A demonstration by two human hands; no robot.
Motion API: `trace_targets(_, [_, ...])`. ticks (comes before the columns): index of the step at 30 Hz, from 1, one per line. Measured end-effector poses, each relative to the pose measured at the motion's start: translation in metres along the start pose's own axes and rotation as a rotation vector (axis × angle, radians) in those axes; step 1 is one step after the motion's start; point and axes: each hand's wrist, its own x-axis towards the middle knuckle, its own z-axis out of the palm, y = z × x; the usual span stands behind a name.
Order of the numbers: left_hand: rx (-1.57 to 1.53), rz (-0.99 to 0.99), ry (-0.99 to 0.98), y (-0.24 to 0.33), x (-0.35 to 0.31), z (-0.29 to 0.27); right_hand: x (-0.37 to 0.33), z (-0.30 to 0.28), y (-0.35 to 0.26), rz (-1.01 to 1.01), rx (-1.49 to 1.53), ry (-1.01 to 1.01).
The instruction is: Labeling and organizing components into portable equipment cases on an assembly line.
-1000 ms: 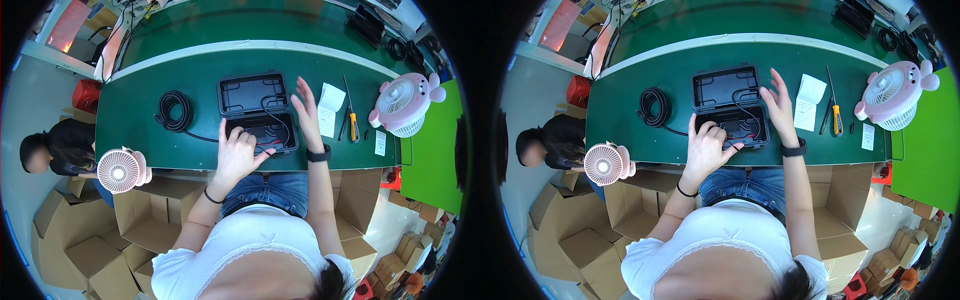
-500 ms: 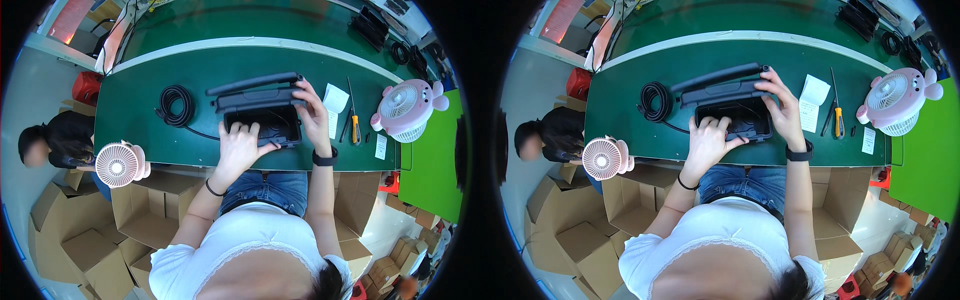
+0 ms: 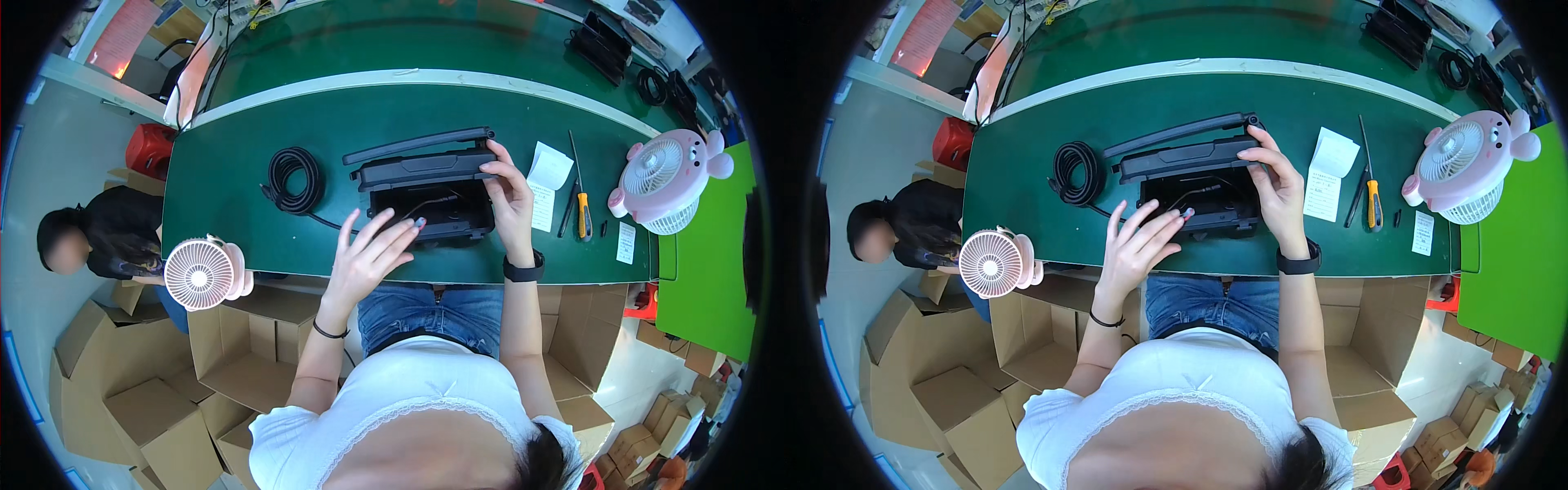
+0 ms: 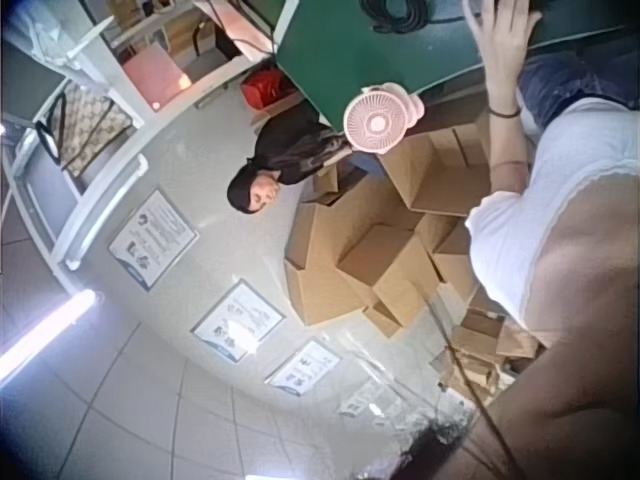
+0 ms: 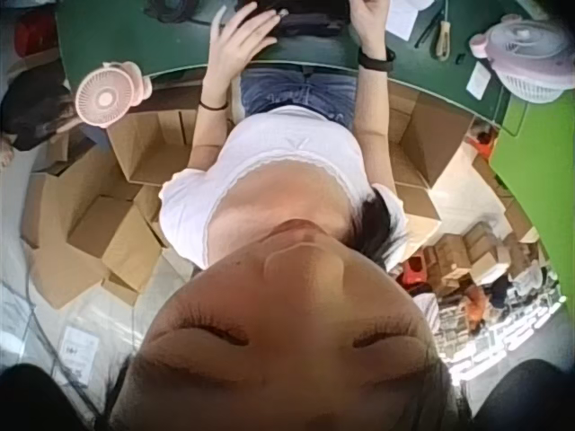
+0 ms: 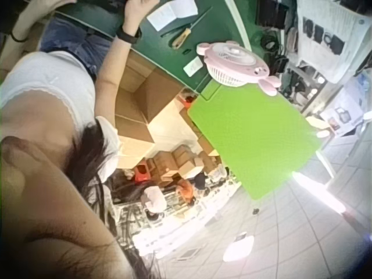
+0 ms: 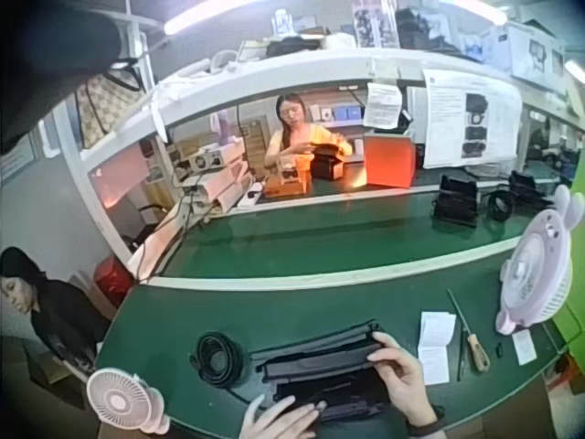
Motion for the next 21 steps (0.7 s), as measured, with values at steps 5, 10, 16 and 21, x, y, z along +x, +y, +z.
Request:
trace_targets(5, [0.032, -0.14, 0.065, -0.005, 0.009, 0.001, -0.002, 0.001, 0.004, 0.016, 0.023, -0.009])
trace_targets(10, [-0.114, -0.113, 0.04, -0.018, 0.007, 0.009, -0.004, 0.002, 0.005, -0.024, -0.015, 0.016])
trace_targets(16, [-0.119, -0.09, 0.055, -0.025, 0.017, 0.014, 0.0, 0.013, 0.001, 0.013, -0.015, 0.07])
trace_targets(21, [-0.006, -0.13, 0.129, -0.021, 0.022, 0.012, 0.001, 0.015, 0.001, 0.024, -0.03, 0.069])
